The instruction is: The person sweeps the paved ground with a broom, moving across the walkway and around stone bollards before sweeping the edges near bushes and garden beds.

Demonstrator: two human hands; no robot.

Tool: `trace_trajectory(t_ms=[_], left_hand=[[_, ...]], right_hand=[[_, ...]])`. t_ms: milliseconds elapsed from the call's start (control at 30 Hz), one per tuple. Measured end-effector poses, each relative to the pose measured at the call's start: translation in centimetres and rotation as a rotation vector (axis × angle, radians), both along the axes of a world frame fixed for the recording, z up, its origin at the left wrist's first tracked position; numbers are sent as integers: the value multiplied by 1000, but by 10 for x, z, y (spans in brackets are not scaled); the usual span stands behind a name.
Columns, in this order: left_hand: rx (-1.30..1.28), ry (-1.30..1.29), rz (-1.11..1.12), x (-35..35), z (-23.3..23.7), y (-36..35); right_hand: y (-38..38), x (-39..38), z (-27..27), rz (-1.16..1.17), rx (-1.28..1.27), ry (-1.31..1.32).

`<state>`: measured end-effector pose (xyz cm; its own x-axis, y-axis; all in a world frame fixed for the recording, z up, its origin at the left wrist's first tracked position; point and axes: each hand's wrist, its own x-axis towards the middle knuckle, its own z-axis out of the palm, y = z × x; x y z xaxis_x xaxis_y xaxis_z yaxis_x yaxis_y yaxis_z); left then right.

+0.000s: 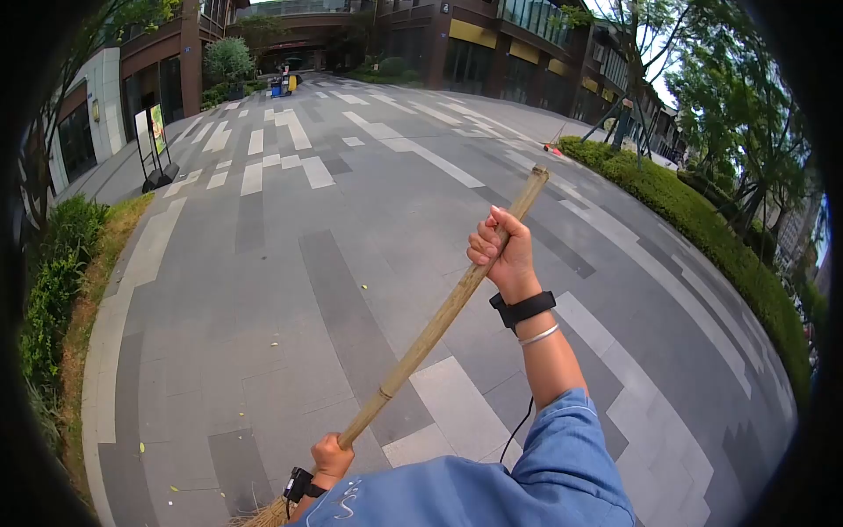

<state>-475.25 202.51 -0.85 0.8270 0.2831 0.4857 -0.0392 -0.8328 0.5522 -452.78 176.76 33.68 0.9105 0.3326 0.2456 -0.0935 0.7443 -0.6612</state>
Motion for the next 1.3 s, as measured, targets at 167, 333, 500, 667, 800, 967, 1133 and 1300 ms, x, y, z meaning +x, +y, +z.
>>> trace_trajectory(t_ms=[167,333,500,667,800,967,1133,1300], left_hand=[[198,79,67,49,-33,131],[220,108,198,75,-33,187],[182,149,135,107,15,76],[-63,506,-41,102,11,-34],[-196,679,36,146,1,-119],[59,213,-53,226,18,-197],[190,-141,-353,299,62,-235],[346,-311,-275,376,60,-203]], right_hand=[[39,-49,-81,-67,-51,-72],[69,-16,-109,-80,-7,43],[-18,83,-79,-165,-13,195],[-81,153,-68,-60,-111,254],[-96,206,-50,14,-222,182],[-183,247,7,-56,-93,55],[-295,210,60,-73,79,-332],[-298,149,26,-191,76,-590]])
